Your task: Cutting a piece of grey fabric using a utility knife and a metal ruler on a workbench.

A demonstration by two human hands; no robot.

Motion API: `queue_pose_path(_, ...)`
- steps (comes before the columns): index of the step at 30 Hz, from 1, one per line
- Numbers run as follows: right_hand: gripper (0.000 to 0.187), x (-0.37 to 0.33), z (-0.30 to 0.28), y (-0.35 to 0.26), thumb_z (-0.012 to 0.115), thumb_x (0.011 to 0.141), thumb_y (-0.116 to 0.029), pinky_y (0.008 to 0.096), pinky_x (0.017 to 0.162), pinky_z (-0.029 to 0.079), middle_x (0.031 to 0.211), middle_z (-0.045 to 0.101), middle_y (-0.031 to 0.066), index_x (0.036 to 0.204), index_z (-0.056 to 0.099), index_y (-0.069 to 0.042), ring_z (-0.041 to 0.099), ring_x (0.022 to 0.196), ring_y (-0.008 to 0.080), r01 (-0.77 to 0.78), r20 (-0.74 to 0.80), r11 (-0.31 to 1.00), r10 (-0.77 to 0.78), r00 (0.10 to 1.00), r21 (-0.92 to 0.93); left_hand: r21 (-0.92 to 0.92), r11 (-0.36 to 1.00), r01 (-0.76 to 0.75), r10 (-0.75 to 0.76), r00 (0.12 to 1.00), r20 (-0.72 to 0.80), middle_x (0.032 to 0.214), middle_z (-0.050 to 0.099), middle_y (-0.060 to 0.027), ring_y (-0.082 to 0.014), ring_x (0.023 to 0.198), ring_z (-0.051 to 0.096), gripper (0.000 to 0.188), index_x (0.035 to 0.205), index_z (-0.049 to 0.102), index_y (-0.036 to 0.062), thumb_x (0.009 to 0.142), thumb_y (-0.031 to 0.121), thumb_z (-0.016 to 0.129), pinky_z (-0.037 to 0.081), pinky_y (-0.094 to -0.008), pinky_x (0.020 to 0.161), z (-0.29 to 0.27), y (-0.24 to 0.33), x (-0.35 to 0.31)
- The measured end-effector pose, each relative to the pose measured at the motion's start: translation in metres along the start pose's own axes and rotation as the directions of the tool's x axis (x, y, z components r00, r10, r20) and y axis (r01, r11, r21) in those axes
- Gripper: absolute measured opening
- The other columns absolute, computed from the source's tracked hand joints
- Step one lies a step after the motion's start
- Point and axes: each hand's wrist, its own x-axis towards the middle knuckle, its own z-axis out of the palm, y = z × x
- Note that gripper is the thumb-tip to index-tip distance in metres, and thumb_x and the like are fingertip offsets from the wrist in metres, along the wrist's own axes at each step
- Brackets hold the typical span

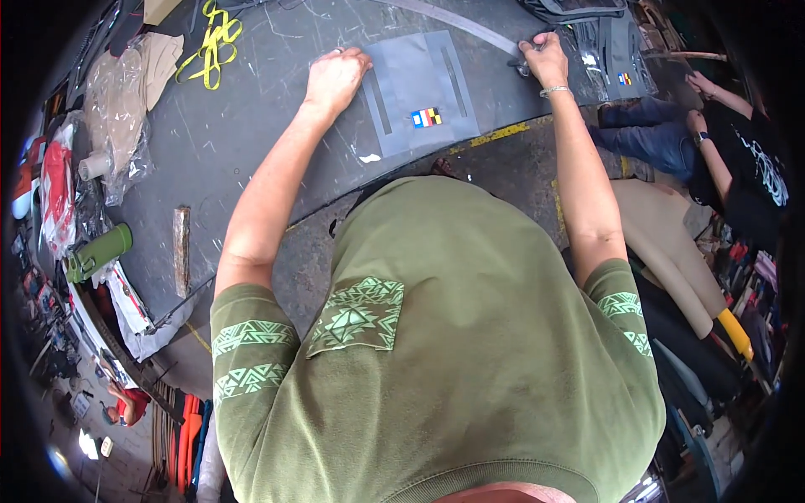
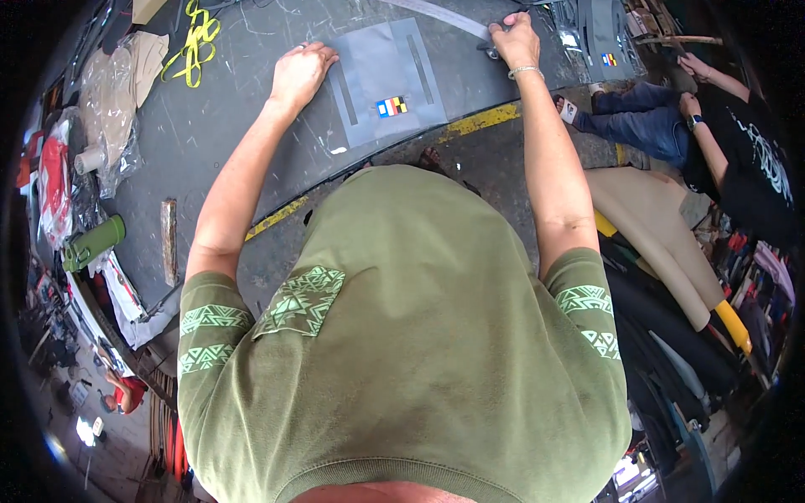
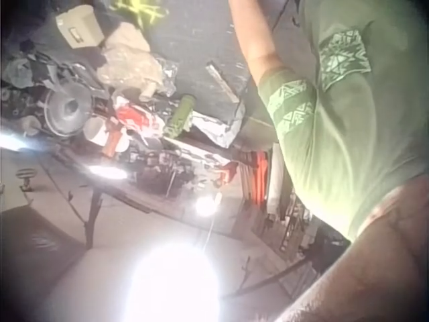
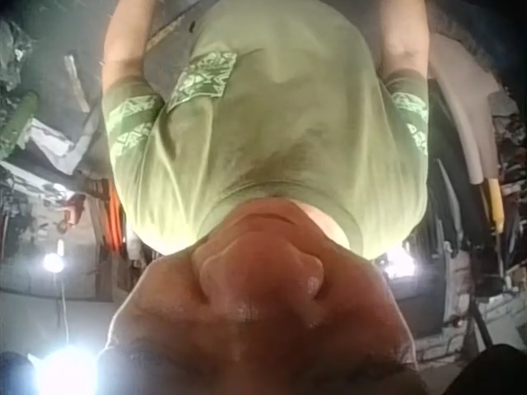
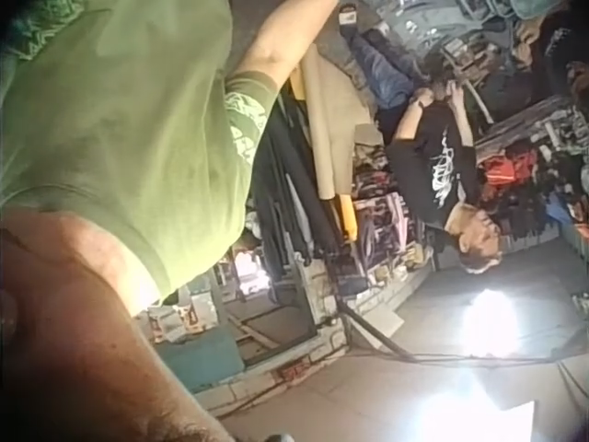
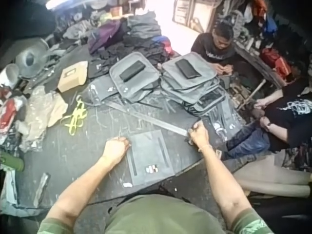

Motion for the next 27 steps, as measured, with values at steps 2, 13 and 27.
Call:
queue_pose_path(2,0.045,-0.008,-0.003,0.000,0.079,0.082,-0.038,0.0443,0.092,0.053,0.103,0.073,0.0207,0.110,0.057,-0.010,0.071,0.101,0.0391,-0.005,-0.031,1.000,0.006,1.000,0.028,0.043,0.999,-0.020,0.019,1.000,0.014,0.099,0.069,-0.0084,-0.0290,0.096,0.071,0.018,0.098,0.071,0.0097,0.096,0.024,0.059,0.058,-0.0420,0.082,0.000,0.000,0.003)
queue_pose_path(13,0.073,-0.102,0.009,-0.060,0.084,0.084,-0.022,0.0237,0.048,0.043,0.085,0.066,0.0032,0.134,0.033,-0.005,0.052,0.057,0.0073,-0.006,0.179,0.777,-0.137,0.974,0.629,-0.126,0.985,0.122,-0.122,0.992,0.001,0.108,0.068,-0.0109,-0.0374,0.092,0.070,0.022,0.106,0.065,0.0098,0.102,0.029,0.056,0.058,-0.0467,0.080,0.006,-0.001,-0.007)
queue_pose_path(27,0.052,-0.147,0.055,-0.131,0.071,0.094,-0.040,0.0409,0.100,0.051,0.124,0.064,0.0200,0.129,0.060,-0.003,0.063,0.118,0.0318,0.317,0.308,0.826,-0.487,0.817,0.466,-0.364,0.928,0.078,-0.083,0.997,0.002,0.105,0.066,-0.0172,-0.0383,0.099,0.065,0.020,0.105,0.062,0.0024,0.101,0.022,0.059,0.053,-0.0451,0.088,0.002,-0.014,-0.007)
